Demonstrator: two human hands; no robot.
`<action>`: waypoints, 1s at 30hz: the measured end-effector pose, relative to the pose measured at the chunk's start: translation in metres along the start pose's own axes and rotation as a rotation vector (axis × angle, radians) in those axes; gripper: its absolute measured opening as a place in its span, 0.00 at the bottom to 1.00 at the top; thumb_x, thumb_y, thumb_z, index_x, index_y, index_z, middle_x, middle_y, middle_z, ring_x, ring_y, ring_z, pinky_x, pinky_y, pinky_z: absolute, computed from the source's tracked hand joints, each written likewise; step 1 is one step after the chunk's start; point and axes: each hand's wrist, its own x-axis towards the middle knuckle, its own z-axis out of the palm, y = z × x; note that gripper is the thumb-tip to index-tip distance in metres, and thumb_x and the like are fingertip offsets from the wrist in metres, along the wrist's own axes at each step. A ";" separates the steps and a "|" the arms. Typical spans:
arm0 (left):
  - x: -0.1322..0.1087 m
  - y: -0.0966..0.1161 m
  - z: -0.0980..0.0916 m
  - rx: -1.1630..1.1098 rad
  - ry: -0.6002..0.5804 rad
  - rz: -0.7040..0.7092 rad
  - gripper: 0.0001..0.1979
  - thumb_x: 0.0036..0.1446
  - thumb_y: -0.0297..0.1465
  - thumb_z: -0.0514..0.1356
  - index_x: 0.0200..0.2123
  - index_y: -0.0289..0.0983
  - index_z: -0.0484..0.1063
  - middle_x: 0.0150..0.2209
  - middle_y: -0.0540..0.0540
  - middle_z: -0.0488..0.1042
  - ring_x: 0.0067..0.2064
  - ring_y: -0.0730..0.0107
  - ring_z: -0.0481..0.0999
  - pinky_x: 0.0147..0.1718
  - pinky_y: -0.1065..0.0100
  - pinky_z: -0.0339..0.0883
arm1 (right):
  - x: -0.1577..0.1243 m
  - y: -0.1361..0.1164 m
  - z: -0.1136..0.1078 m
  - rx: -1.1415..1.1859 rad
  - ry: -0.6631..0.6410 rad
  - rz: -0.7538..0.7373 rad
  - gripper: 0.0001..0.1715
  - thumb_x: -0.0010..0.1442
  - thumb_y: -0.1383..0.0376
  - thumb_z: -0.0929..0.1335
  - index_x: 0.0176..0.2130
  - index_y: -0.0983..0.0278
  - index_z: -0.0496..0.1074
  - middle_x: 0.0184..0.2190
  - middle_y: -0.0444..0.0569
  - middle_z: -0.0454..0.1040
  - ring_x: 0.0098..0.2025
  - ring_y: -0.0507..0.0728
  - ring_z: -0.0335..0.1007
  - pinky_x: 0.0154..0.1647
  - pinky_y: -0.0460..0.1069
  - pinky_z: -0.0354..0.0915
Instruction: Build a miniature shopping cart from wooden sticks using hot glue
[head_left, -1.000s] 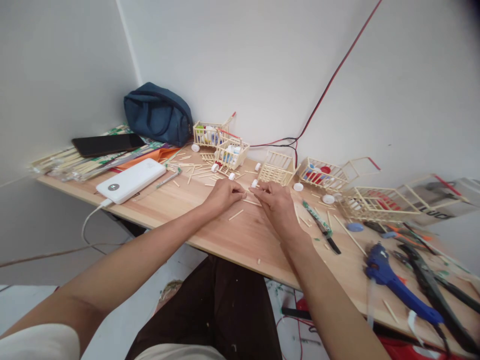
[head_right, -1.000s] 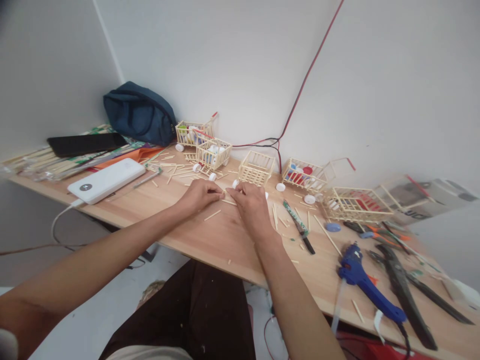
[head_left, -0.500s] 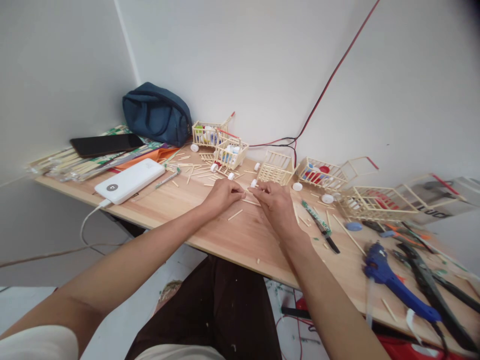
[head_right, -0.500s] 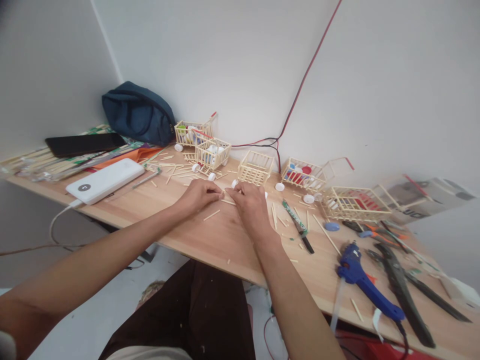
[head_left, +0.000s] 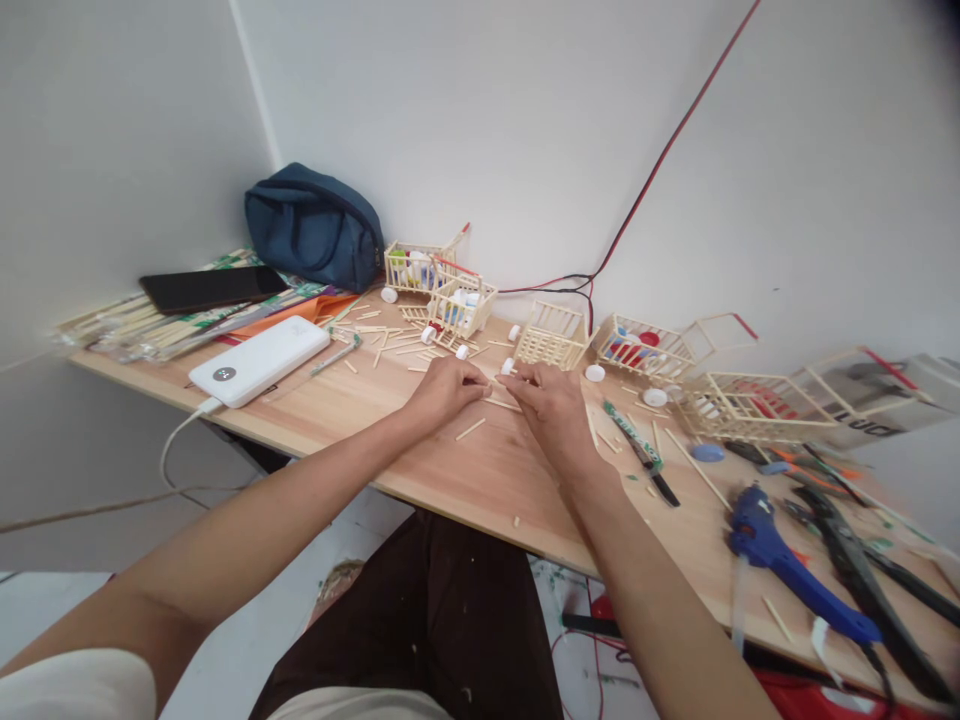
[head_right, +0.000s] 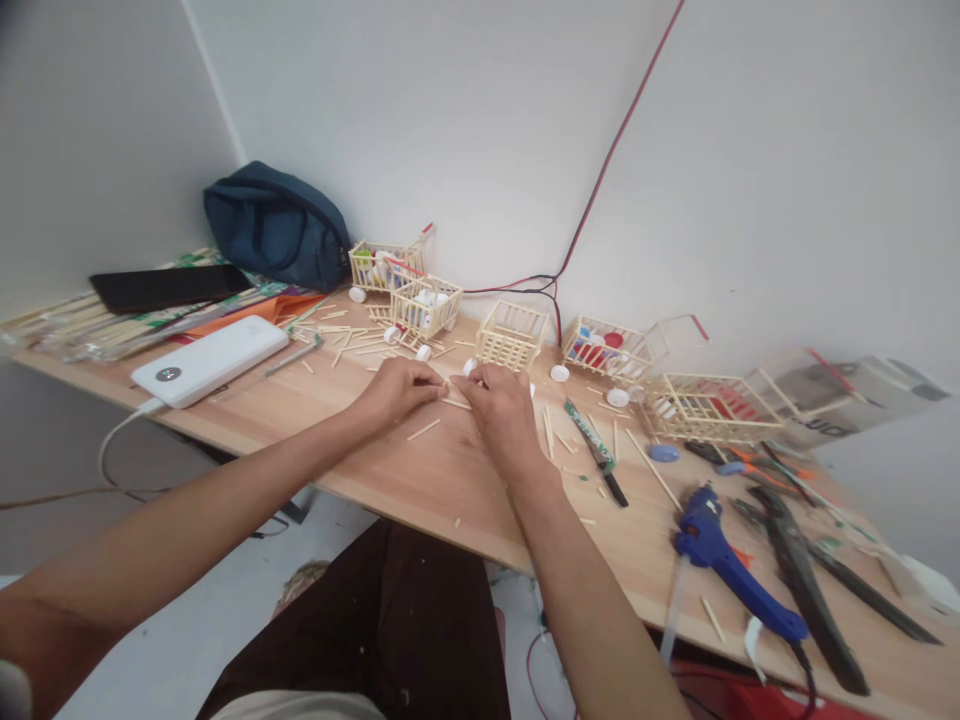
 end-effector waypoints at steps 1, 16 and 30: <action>0.000 0.000 0.000 -0.001 0.000 0.004 0.07 0.50 0.27 0.61 0.27 0.34 0.80 0.27 0.48 0.79 0.31 0.69 0.75 0.31 0.72 0.61 | 0.000 0.000 0.000 -0.005 0.002 -0.001 0.14 0.66 0.62 0.63 0.44 0.57 0.77 0.37 0.49 0.75 0.39 0.56 0.65 0.39 0.51 0.52; 0.000 0.000 -0.001 -0.001 0.001 0.008 0.07 0.50 0.28 0.61 0.26 0.34 0.79 0.26 0.48 0.79 0.31 0.69 0.74 0.30 0.72 0.60 | 0.001 -0.002 -0.001 -0.034 0.007 -0.015 0.15 0.67 0.62 0.62 0.43 0.58 0.77 0.36 0.49 0.75 0.39 0.56 0.66 0.38 0.51 0.52; 0.001 -0.004 0.001 0.003 0.010 0.031 0.07 0.50 0.28 0.61 0.27 0.33 0.79 0.26 0.48 0.78 0.30 0.70 0.74 0.30 0.72 0.60 | 0.001 -0.004 -0.002 -0.082 0.008 -0.039 0.13 0.66 0.64 0.63 0.44 0.58 0.77 0.36 0.49 0.75 0.39 0.55 0.65 0.39 0.51 0.51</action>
